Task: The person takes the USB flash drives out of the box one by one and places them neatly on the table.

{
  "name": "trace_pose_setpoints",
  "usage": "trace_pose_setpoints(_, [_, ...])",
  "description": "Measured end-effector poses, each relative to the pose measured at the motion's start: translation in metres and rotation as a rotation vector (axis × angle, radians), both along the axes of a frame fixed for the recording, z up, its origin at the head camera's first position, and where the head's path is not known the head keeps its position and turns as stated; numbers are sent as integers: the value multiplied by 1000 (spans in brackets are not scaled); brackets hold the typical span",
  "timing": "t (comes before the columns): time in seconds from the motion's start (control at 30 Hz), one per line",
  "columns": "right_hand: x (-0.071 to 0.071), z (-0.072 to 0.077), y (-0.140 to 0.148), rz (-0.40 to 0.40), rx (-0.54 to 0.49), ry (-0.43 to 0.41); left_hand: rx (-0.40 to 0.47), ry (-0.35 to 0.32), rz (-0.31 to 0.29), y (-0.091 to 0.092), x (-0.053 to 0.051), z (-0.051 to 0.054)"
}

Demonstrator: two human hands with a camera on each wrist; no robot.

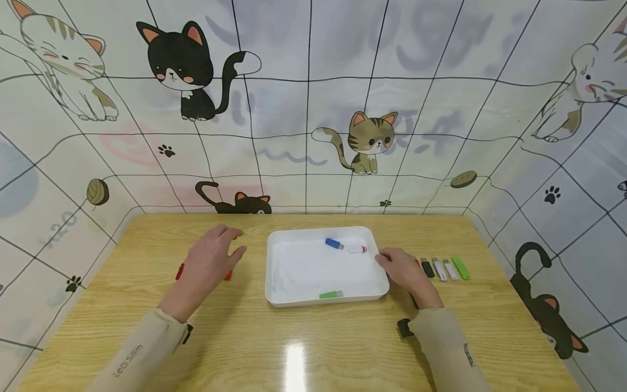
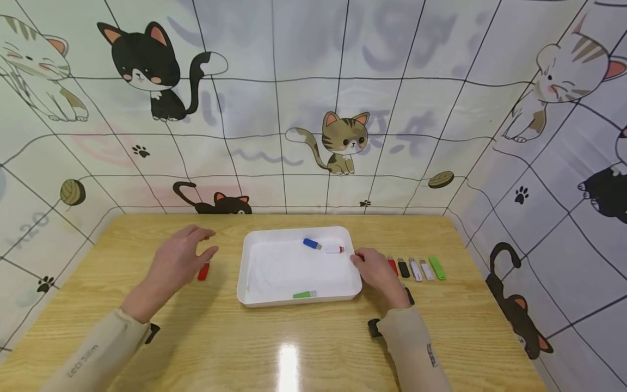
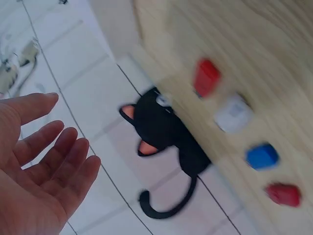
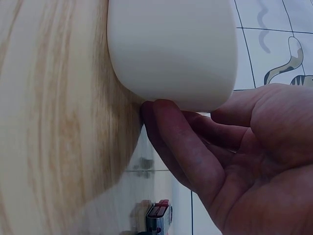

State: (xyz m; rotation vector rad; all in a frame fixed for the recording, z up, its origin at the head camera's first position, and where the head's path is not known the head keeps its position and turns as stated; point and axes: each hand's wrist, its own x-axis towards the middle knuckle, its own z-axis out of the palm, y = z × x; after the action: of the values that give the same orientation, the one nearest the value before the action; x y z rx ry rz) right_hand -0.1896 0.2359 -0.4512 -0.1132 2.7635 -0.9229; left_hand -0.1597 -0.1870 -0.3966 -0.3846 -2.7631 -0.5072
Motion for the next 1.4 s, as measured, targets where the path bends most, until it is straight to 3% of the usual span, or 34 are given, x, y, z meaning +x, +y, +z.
trace_pose_setpoints(0.17, [0, 1, 0, -4, -5, -6, -28, 48, -89, 37, -1, 3])
trace_pose_setpoints(0.27, [-2, -1, 0, -8, -3, -4, -43, 44, -136, 57, -2, 3])
trace_pose_setpoints(0.43, [-2, -2, 0, -15, -8, -8, -75, -32, -197, 89, -1, 1])
trace_pose_setpoints(0.67, [-1, -2, 0, 4, -18, 0, -144, -175, -302, 129, -2, -11])
trace_pose_setpoints(0.9, [-1, -2, 0, -7, -9, -7, -182, -293, -389, 155, -5, -23])
trace_pose_setpoints(1.03, [-1, -1, 0, -9, -14, -12, -196, -339, -398, 161, -7, -30])
trace_pose_setpoints(1.4, [-1, 1, 0, -17, -3, -20, -289, -422, -337, 167, -15, -45])
